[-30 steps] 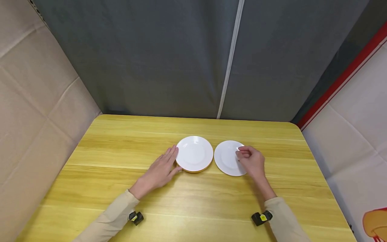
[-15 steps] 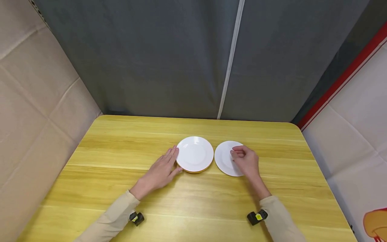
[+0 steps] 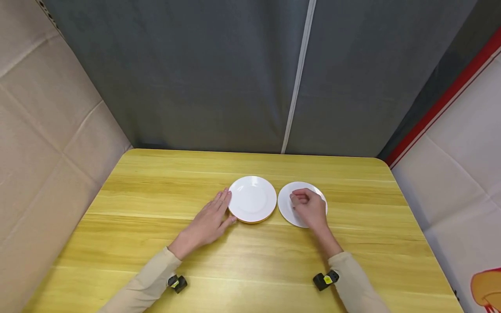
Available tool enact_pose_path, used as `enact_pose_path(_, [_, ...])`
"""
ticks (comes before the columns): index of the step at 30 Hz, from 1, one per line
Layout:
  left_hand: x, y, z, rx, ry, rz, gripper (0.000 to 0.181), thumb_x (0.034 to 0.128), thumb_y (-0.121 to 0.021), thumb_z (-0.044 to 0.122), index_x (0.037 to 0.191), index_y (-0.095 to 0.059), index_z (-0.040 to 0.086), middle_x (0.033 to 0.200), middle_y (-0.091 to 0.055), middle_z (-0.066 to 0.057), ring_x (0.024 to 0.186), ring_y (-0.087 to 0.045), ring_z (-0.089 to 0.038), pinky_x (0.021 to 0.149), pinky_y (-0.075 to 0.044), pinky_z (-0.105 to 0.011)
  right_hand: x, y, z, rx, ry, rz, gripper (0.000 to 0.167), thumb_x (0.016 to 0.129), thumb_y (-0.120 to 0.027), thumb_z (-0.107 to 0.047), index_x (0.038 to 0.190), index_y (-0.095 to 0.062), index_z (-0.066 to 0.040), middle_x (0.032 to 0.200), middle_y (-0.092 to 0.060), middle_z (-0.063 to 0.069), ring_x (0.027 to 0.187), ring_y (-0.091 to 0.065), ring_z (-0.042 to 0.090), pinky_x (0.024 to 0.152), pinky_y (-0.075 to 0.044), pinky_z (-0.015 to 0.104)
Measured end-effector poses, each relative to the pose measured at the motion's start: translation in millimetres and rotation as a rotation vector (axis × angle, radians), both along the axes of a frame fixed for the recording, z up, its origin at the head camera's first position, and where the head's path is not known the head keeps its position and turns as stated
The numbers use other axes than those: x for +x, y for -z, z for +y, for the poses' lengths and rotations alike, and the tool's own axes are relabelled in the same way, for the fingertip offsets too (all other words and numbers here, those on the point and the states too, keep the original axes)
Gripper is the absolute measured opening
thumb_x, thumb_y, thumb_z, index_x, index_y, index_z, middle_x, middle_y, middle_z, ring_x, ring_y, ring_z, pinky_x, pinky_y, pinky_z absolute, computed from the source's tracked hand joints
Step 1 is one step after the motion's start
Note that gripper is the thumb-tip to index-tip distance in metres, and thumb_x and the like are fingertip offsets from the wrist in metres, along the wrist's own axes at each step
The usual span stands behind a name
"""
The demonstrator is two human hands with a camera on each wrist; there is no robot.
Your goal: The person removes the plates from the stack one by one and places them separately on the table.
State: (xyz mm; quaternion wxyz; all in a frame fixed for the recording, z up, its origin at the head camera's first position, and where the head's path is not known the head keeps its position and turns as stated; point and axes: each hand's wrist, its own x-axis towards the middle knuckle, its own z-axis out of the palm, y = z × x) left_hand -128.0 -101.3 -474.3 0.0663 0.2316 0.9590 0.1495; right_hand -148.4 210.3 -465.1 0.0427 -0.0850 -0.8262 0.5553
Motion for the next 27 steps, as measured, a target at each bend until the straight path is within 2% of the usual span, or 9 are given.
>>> enact_pose_path(6, [1.4, 1.2, 0.5, 0.003, -0.003, 0.001, 0.083, 0.1058, -0.039, 0.055, 0.162, -0.007, 0.002, 0.17, -0.006, -0.018, 0.157, -0.013, -0.035, 0.126, -0.024, -0.053, 0.0, -1.3, -5, 0.007, -0.023, -0.033, 0.024, 0.095, -0.068, -0.01, 0.109, -0.07, 0.01, 0.091, -0.072, 0.016, 0.068, -0.066, 0.0, 0.064, -0.062, 0.022])
enact_pose_path(12, [1.5, 1.0, 1.6, 0.008, -0.003, -0.004, 0.084, 0.1059, -0.039, 0.054, 0.162, -0.007, 0.002, 0.17, -0.005, -0.018, 0.157, -0.012, -0.035, 0.126, -0.023, -0.053, 1.3, -1.9, -11, 0.027, -0.037, -0.065, 0.025, 0.096, -0.068, -0.013, 0.109, -0.07, 0.007, 0.091, -0.073, 0.015, 0.069, -0.069, 0.005, 0.065, -0.062, 0.023])
enact_pose_path(20, [1.4, 0.1, 1.0, 0.002, 0.002, -0.002, 0.083, 0.106, -0.039, 0.054, 0.162, -0.007, 0.001, 0.17, -0.005, -0.018, 0.157, -0.012, -0.035, 0.126, -0.023, -0.052, 1.7, 0.2, -20, 0.076, -0.057, -0.092, 0.024, 0.095, -0.069, -0.017, 0.108, -0.072, 0.003, 0.086, -0.075, 0.008, 0.063, -0.067, 0.002, 0.063, -0.055, 0.016])
enact_pose_path(27, [1.0, -0.5, 0.3, -0.003, 0.004, -0.001, 0.083, 0.1063, -0.038, 0.054, 0.162, -0.007, 0.001, 0.17, -0.005, -0.018, 0.157, -0.012, -0.035, 0.126, -0.024, -0.053, 2.2, 2.0, -29, 0.041, -0.072, -0.096, 0.025, 0.094, -0.07, -0.017, 0.109, -0.072, 0.004, 0.086, -0.076, 0.009, 0.066, -0.067, 0.002, 0.064, -0.054, 0.015])
